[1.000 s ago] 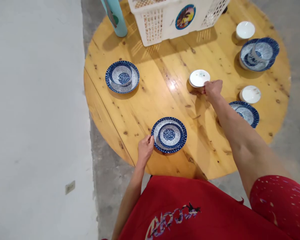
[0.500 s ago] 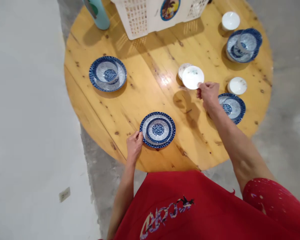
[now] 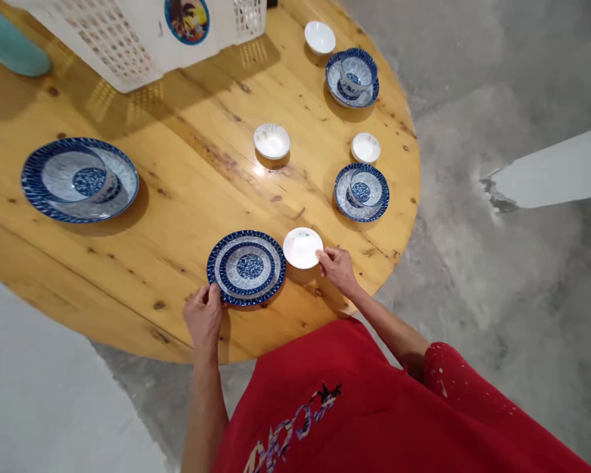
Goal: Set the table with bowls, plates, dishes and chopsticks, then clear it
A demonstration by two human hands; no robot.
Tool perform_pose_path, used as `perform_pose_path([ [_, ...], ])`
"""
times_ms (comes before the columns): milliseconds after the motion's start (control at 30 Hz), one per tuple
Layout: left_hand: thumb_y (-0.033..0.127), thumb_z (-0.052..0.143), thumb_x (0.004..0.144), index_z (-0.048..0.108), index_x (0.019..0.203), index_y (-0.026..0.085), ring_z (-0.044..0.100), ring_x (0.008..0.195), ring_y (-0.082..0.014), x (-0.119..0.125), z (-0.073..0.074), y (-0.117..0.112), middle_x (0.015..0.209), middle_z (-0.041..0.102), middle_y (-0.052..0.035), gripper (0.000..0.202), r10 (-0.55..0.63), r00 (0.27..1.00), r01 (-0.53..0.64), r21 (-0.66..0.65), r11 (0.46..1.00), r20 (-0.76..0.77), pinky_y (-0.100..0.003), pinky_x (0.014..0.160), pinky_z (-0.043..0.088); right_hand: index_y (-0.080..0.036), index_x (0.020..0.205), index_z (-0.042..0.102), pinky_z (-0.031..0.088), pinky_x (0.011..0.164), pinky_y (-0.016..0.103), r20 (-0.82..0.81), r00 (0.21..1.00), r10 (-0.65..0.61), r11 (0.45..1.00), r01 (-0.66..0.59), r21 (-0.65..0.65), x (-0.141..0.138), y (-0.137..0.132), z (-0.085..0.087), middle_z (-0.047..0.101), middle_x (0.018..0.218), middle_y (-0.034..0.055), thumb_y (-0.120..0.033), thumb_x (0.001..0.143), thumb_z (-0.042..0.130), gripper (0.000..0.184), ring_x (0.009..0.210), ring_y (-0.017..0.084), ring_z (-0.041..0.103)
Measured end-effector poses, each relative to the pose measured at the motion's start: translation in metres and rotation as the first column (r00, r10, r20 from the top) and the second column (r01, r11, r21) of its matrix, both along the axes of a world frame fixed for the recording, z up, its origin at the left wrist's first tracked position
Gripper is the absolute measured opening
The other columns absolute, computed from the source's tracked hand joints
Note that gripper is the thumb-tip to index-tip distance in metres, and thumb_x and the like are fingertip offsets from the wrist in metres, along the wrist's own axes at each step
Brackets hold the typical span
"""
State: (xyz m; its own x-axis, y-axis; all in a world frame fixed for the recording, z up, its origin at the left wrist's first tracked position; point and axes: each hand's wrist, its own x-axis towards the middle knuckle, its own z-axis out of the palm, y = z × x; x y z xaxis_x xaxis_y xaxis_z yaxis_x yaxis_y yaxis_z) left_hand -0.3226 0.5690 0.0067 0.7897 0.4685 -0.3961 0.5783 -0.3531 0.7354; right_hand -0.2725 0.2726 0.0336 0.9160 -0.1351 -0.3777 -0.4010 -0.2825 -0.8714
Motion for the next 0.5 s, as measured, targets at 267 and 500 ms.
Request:
perform_pose_path([
  [267, 0.045, 0.053, 0.086, 0.051, 0.062, 0.021, 0.057, 0.054, -0.0150, -0.009, 0.008, -0.008, 0.054, 0.052, 0.0036, 0.034, -0.005, 1.000, 0.007, -0.055, 0.998, 0.026, -0.023, 0.051, 0.045, -0.023, 0.054, 0.043, 0.033, 0.042, 0.025, -0.012, 0.998, -0.065, 0.990, 0.063, -0.126, -0.030, -0.024, -0.019, 0.049, 0.047, -0.0022, -0.050, 0.081, 0.051, 0.039, 0.040, 0.012, 0.046],
  [500, 0.041, 0.053, 0.084, 0.054, 0.060, 0.021, 0.058, 0.055, -0.0166, -0.008, 0.011, -0.008, 0.052, 0.058, 0.0015, 0.032, -0.054, 0.998, 0.055, 0.060, 0.997, -0.018, -0.024, 0.052, 0.043, -0.022, 0.053, 0.043, 0.031, 0.045, 0.024, 0.044, 0.999, -0.028, 0.985, 0.035, -0.171, -0.020, -0.015, -0.026, 0.045, 0.047, -0.0026, -0.050, 0.081, 0.046, 0.040, 0.045, 0.012, 0.044],
])
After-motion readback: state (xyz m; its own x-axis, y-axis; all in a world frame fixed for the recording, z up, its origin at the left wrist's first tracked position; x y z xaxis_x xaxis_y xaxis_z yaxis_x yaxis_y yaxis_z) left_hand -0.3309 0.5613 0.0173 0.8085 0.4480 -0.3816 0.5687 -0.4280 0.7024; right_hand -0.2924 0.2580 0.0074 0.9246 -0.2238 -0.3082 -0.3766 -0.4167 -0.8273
